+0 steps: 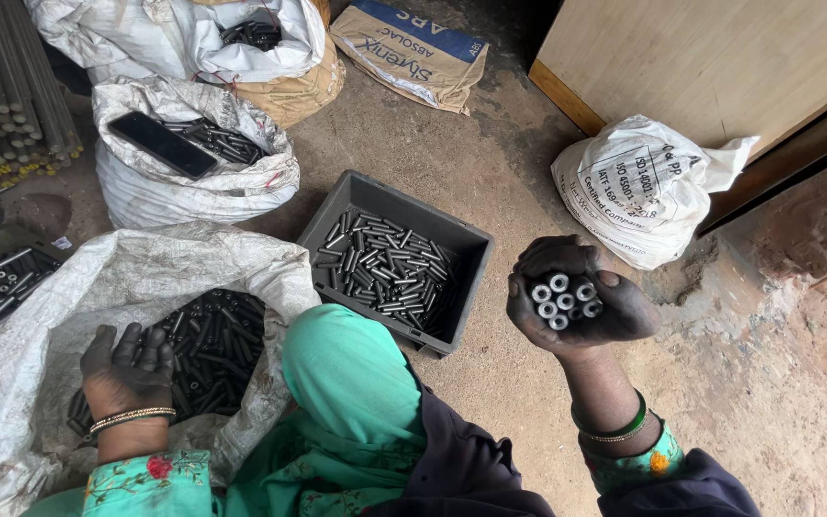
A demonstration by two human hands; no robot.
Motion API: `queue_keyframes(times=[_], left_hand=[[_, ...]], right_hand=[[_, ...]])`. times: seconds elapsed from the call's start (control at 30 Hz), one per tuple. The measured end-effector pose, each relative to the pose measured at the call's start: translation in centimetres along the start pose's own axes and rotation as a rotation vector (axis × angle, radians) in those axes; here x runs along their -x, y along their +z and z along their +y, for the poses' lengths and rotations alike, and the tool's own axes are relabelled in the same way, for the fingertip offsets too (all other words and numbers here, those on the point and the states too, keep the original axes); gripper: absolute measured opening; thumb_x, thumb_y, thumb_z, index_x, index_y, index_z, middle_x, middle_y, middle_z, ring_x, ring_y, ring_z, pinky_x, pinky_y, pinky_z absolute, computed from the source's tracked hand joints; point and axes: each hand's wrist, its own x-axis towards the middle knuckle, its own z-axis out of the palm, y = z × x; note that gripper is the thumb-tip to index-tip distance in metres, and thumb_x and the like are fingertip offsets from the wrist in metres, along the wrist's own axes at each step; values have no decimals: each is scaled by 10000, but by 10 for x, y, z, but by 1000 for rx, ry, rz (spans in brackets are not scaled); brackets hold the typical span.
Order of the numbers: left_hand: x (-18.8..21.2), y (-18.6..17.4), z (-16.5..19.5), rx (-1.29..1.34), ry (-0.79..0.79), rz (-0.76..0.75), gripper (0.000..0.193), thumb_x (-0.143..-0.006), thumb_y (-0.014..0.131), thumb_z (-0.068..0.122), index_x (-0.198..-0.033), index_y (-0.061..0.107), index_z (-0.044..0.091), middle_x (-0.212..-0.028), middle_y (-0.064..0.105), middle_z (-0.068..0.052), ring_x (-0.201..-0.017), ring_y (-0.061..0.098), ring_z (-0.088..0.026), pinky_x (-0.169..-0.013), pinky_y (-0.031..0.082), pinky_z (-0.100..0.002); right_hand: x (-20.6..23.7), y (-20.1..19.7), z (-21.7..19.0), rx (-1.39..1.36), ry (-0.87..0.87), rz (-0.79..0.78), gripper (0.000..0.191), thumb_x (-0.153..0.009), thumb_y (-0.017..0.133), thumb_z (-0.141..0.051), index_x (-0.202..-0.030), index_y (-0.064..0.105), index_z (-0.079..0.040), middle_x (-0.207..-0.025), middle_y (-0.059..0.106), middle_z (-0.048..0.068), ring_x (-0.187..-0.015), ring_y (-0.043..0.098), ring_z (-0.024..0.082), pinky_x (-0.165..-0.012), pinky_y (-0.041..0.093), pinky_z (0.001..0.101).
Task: The person sits on the floor and sorts small black metal roller parts from a white sack, picking them one at a time and placing selected pieces into a plastic tray beside the sack. They hold a small group of parts in one hand while continuing to pick through the sack with the other.
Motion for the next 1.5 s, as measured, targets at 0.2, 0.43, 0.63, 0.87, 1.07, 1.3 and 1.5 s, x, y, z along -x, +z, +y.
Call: queue_keyframes(times=[0.2, 0.43, 0.63, 0.87, 1.07, 1.3, 1.5], left_hand=[[3, 0, -1, -32, 11, 10, 446, -944, 762, 318, -1274, 493, 183, -1234, 598, -60, -1071, 620, -241, -917, 509, -414], [-10, -3, -6, -69, 20, 35, 414, -955, 761, 296, -1276, 521, 192, -1190, 621, -51, -1042, 653, -262, -865, 518, -418], [-11, -2, -6, -121, -10, 52, 419, -954, 743, 286, -1304, 544, 167, -1182, 646, -56, -1016, 662, -247, -861, 528, -418], [-12, -7, -3, -112, 0, 69, 362, -963, 708, 263, -1270, 551, 152, -1145, 654, -66, -961, 654, -250, -816, 513, -415], [-9, -9, -4, -150, -20, 63, 352, -953, 733, 267, -1240, 548, 183, -1126, 667, -37, -989, 665, -235, -854, 534, -398], [-23, -8, -8, -108, -88, 102, 311, -923, 734, 298, -1191, 608, 202, -1089, 696, -19, -924, 674, -239, -796, 532, -386], [-25, 16, -7, -111, -63, 132, 313, -904, 711, 283, -1189, 623, 188, -1081, 704, -25, -919, 672, -242, -767, 519, -377]], right_hand=[[10, -11, -12, 229, -82, -72, 293, -1052, 583, -286, -984, 641, -7, -837, 657, 47, -866, 641, 166, -994, 521, 334], [-32, -9, 24, 940, -633, 292, 273, -860, 706, -170, -1071, 573, -60, -858, 648, 88, -765, 654, 181, -727, 583, 310], [-66, 7, 57, 161, -539, 683, 91, -857, 713, -28, -924, 653, -41, -814, 675, 69, -688, 680, 142, -607, 634, 276], [-60, -10, 46, -244, -306, 651, 103, -873, 754, 3, -856, 653, 17, -811, 671, 103, -717, 678, 171, -687, 647, 293], [-55, -2, 38, -354, -335, 642, 130, -847, 740, 48, -802, 622, 18, -804, 636, 89, -724, 663, 172, -732, 654, 307], [-54, -11, 26, -348, -302, 668, 146, -840, 755, 54, -777, 634, 3, -804, 642, 95, -750, 666, 192, -735, 641, 327], [-67, -70, -26, -2, -333, 860, 92, -815, 750, 0, -810, 676, -54, -811, 686, 47, -800, 696, 178, -760, 646, 318]])
